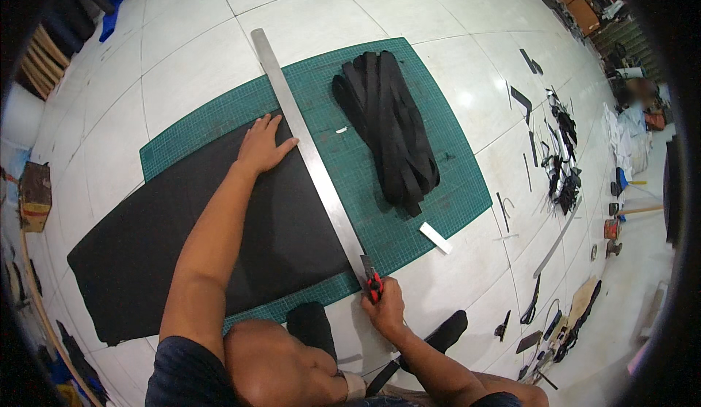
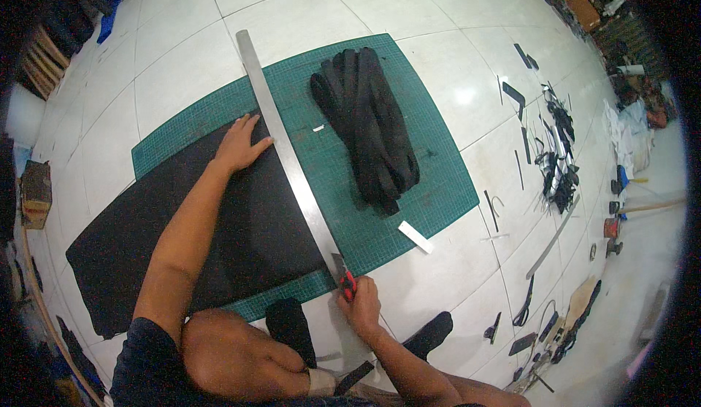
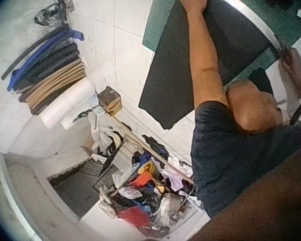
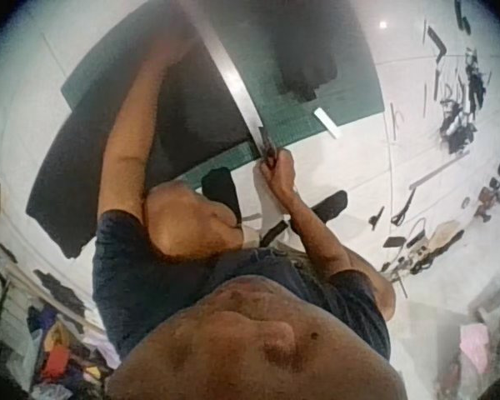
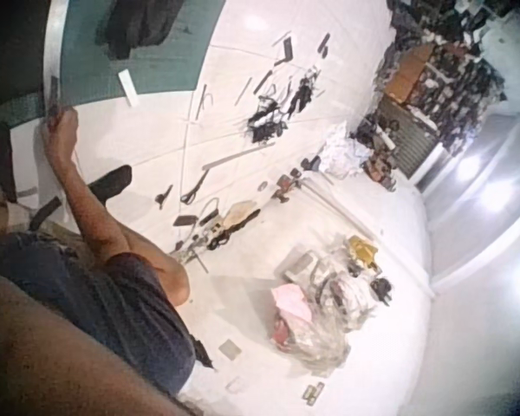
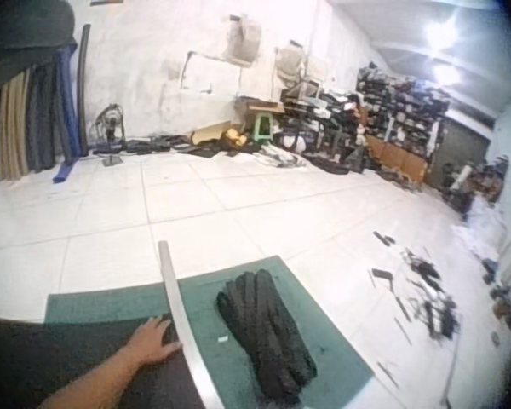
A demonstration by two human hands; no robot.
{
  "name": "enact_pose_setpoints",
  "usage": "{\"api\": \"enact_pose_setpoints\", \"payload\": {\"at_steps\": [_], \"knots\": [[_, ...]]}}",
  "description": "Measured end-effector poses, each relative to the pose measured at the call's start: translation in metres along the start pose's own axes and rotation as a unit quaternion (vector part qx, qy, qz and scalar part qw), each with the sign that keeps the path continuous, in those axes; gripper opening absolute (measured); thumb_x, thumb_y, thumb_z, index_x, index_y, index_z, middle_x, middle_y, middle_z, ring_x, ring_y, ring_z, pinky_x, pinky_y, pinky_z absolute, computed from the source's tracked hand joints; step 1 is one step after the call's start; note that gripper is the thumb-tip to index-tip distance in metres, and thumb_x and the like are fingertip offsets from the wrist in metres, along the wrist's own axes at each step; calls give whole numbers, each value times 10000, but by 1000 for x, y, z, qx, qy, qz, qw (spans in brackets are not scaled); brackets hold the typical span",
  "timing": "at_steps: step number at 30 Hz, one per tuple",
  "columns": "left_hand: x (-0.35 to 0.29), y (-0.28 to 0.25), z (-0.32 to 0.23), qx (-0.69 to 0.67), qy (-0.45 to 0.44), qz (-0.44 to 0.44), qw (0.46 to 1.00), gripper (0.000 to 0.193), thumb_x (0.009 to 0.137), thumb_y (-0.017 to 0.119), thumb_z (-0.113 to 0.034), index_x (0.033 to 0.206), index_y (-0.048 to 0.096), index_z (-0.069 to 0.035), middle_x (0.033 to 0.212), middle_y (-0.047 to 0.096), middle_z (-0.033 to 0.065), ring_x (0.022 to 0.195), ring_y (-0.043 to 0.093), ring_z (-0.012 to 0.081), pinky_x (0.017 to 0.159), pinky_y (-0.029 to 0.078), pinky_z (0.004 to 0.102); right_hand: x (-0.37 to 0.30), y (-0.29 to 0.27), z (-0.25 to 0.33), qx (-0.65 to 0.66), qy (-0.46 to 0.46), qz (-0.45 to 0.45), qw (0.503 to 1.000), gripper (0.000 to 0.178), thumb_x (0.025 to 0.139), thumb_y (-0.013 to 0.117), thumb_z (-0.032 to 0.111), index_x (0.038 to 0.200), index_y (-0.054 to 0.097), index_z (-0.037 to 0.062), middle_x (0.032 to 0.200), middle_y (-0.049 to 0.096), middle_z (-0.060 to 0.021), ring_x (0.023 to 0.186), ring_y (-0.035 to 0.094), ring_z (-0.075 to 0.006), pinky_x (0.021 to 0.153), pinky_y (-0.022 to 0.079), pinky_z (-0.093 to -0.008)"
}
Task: The person uses a utility knife and a metal ruler to cut strips from a sheet of black foam material on a green cutting mat. The person then picks up and gathers the cut foam strips.
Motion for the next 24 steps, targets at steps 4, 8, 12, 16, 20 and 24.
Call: {"api": "enact_pose_setpoints", "payload": {"at_steps": [4, 8, 12, 16, 20, 24], "knots": [[3, 0, 7, -24, 8, -10, 1000, 844, 907, 606, -584, 1523, 383, -53, 1609, 299, 218, 1491, 277, 393, 1214, 239, 497, -1, 0, 26, 37, -31, -13, 999, 487, 761, 801, 175, 1104, 494, 17, 1018, 553, -190, 948, 578, -388, 823, 479, -470], [6, 3, 3, 1, 16, 9, 1000, 894, 870, 645, -587, 1525, 372, -44, 1606, 293, 228, 1490, 269, 408, 1213, 247, 495, 2, 16, 15, 43, 13, 9, 999, 493, 760, 815, 193, 1092, 501, 10, 1009, 551, -194, 947, 576, -381, 813, 480, -461], [0, 1, -8, 16, 31, 64, 997, 1094, 720, 792, -611, 1513, 360, 8, 1596, 263, 285, 1489, 245, 442, 1225, 238, 464, 9, 2, 21, 65, 48, 10, 997, 478, 790, 832, 257, 1068, 525, 17, 959, 567, -184, 897, 588, -372, 794, 481, -468], [-2, 4, -10, 70, 57, 95, 991, 1272, 590, 852, -655, 1537, 313, 1, 1618, 207, 273, 1502, 208, 435, 1226, 239, 469, 45, -48, -25, 67, -30, -142, 987, 241, 881, 734, 189, 1023, 586, 62, 868, 593, -132, 752, 594, -329, 671, 485, -407], [1, 4, -10, 116, 40, 94, 988, 1389, 496, 895, -651, 1570, 250, -53, 1631, 190, 235, 1503, 204, 428, 1206, 266, 536, 87, -121, -50, -134, -35, -247, 959, 402, 864, 692, 90, 1245, 572, 42, 1259, 592, -177, 1161, 554, -395, 966, 477, -474], [-4, 2, -10, 116, 51, 76, 989, 1402, 487, 881, -684, 1563, 263, -31, 1619, 214, 248, 1481, 236, 457, 1208, 275, 507, 94, -119, -55, -155, -79, -180, 968, 387, 861, 712, 101, 1234, 617, 64, 1279, 601, -169, 1167, 565, -378, 978, 480, -466]]}}
Point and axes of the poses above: each hand's wrist, its own x-axis towards the middle knuckle, its own y-axis out of the palm, z = x × y, the point moved 10 cm from there along x, towards the middle knuckle
